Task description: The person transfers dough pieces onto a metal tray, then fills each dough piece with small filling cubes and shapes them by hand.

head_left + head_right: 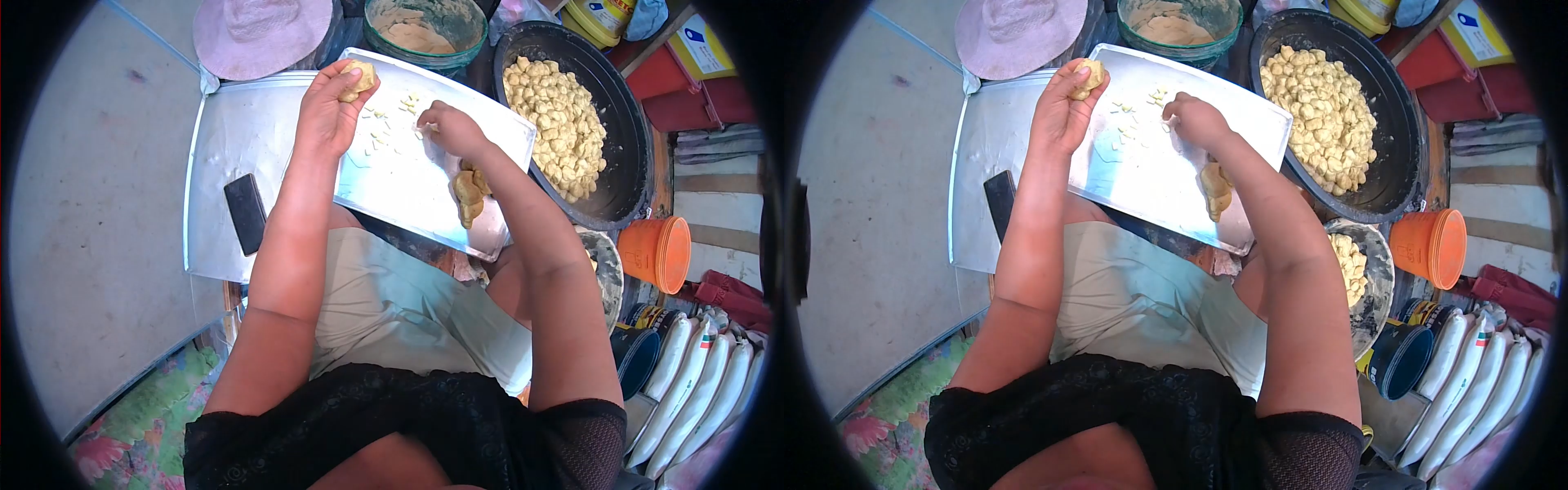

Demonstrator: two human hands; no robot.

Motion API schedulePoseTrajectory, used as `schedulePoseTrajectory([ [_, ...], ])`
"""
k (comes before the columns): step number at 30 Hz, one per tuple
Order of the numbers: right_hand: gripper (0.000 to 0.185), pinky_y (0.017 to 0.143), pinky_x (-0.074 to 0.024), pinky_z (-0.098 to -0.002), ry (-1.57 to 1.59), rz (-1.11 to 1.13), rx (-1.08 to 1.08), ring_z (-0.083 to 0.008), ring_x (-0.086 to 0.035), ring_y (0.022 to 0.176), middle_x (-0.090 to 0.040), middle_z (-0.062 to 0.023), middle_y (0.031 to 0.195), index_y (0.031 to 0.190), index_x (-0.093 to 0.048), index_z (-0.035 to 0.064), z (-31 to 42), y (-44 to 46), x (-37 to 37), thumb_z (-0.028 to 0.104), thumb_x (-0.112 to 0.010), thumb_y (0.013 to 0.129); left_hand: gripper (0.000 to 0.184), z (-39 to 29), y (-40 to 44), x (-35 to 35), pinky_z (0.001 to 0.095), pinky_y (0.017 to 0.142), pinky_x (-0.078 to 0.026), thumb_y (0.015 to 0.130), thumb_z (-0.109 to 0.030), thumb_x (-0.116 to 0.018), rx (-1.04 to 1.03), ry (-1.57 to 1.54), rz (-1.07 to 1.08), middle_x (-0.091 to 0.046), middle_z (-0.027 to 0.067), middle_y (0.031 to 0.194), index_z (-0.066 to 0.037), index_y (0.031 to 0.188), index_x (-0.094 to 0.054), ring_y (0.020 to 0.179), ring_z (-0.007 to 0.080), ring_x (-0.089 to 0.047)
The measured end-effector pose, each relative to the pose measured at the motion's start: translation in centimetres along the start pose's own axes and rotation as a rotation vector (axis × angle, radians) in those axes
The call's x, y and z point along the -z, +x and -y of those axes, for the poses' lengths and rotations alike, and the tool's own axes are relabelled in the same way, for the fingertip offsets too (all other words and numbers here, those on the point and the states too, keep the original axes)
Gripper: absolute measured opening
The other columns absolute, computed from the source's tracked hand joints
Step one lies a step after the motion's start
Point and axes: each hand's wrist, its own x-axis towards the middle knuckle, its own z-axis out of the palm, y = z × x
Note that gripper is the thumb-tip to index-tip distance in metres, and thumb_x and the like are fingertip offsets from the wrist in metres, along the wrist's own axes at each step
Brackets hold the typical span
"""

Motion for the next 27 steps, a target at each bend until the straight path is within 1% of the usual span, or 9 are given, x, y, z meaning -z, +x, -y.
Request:
schedulePoseTrajectory([
  [4,0.014,0.077,-0.0478,-0.0368,-0.162,-0.103,0.231,-0.0265,-0.060,0.091,-0.060,-0.0075,0.090,0.090,-0.067,0.0120,0.2,-0.5,-1.2,0.014,-0.063,0.077,0.024,-0.2,-0.3,-0.3,0.0375,0.090,-0.052,0.088,-0.002,-0.058,0.081,0.051,-0.018,-0.059,0.0142,0.104,0.000,0.111,-0.052,0.096,0.0250,-0.061],
  [10,0.008,0.065,-0.0471,-0.0268,0.884,-0.246,-0.159,-0.0116,-0.060,0.071,-0.063,-0.0053,0.079,0.082,-0.063,0.0051,2.2,1.6,2.5,0.013,-0.065,0.081,0.031,0.0,-0.4,-0.5,0.0366,0.089,-0.053,0.089,0.001,-0.055,0.068,0.037,0.067,-0.059,0.0144,0.106,0.001,0.119,-0.051,0.100,0.0232,-0.060],
  [11,0.012,0.062,-0.0466,-0.0220,1.020,-0.328,-0.043,-0.0076,-0.058,0.067,-0.064,-0.0043,0.076,0.081,-0.060,0.0014,2.8,1.8,3.5,0.012,-0.065,0.081,0.030,0.0,-0.4,-0.6,0.0366,0.089,-0.053,0.089,0.001,-0.055,0.073,0.026,0.069,-0.059,0.0145,0.107,0.001,0.119,-0.051,0.100,0.0231,-0.060],
  [14,0.013,0.070,-0.0493,-0.0246,1.280,-0.381,-0.004,-0.0104,-0.060,0.074,-0.064,-0.0066,0.081,0.091,-0.059,-0.0006,6.7,1.0,7.6,0.008,-0.066,0.084,0.029,0.6,-0.8,-1.1,0.0367,0.090,-0.052,0.088,0.001,-0.056,0.060,0.014,0.092,-0.058,0.0146,0.109,0.002,0.117,-0.052,0.101,0.0228,-0.060],
  [17,0.015,0.066,-0.0499,-0.0229,1.244,-0.566,0.052,-0.0088,-0.060,0.072,-0.064,-0.0050,0.079,0.089,-0.062,-0.0023,9.2,1.2,7.7,0.008,-0.069,0.081,0.028,1.4,-1.6,-2.1,0.0365,0.089,-0.053,0.087,0.002,-0.057,0.024,0.006,0.114,-0.058,0.0145,0.107,0.003,0.115,-0.053,0.098,0.0230,-0.060],
  [21,0.016,0.066,-0.0494,-0.0279,0.728,-0.703,0.048,-0.0161,-0.061,0.071,-0.064,-0.0077,0.082,0.092,-0.068,0.0012,10.4,0.4,6.8,0.013,-0.069,0.081,0.031,2.6,-2.4,-3.0,0.0345,0.087,-0.053,0.086,0.001,-0.060,-0.027,-0.008,0.061,-0.058,0.0150,0.106,0.004,0.117,-0.052,0.095,0.0228,-0.061],
  [24,0.019,0.076,-0.0477,-0.0315,0.533,-0.656,0.135,-0.0232,-0.060,0.087,-0.063,-0.0104,0.095,0.096,-0.068,0.0027,10.5,0.2,6.2,0.016,-0.068,0.081,0.034,2.9,-2.5,-2.8,0.0332,0.086,-0.053,0.087,-0.001,-0.060,-0.058,-0.018,0.040,-0.058,0.0158,0.107,0.004,0.119,-0.051,0.094,0.0220,-0.061],
  [25,0.023,0.089,-0.0423,-0.0372,0.479,-0.597,0.150,-0.0283,-0.052,0.107,-0.057,-0.0121,0.113,0.099,-0.068,0.0052,10.6,0.1,6.2,0.021,-0.066,0.083,0.035,2.9,-2.5,-2.7,0.0327,0.085,-0.053,0.087,-0.001,-0.060,-0.065,-0.025,0.042,-0.059,0.0162,0.108,0.004,0.120,-0.051,0.094,0.0218,-0.061],
  [27,0.025,0.093,-0.0387,-0.0405,0.398,-0.581,0.235,-0.0300,-0.047,0.113,-0.053,-0.0124,0.120,0.101,-0.068,0.0074,10.6,0.1,6.8,0.025,-0.065,0.084,0.035,2.4,-2.7,-3.0,0.0317,0.084,-0.052,0.087,-0.002,-0.060,-0.098,-0.029,0.066,-0.058,0.0179,0.111,0.004,0.121,-0.051,0.094,0.0215,-0.061],
])
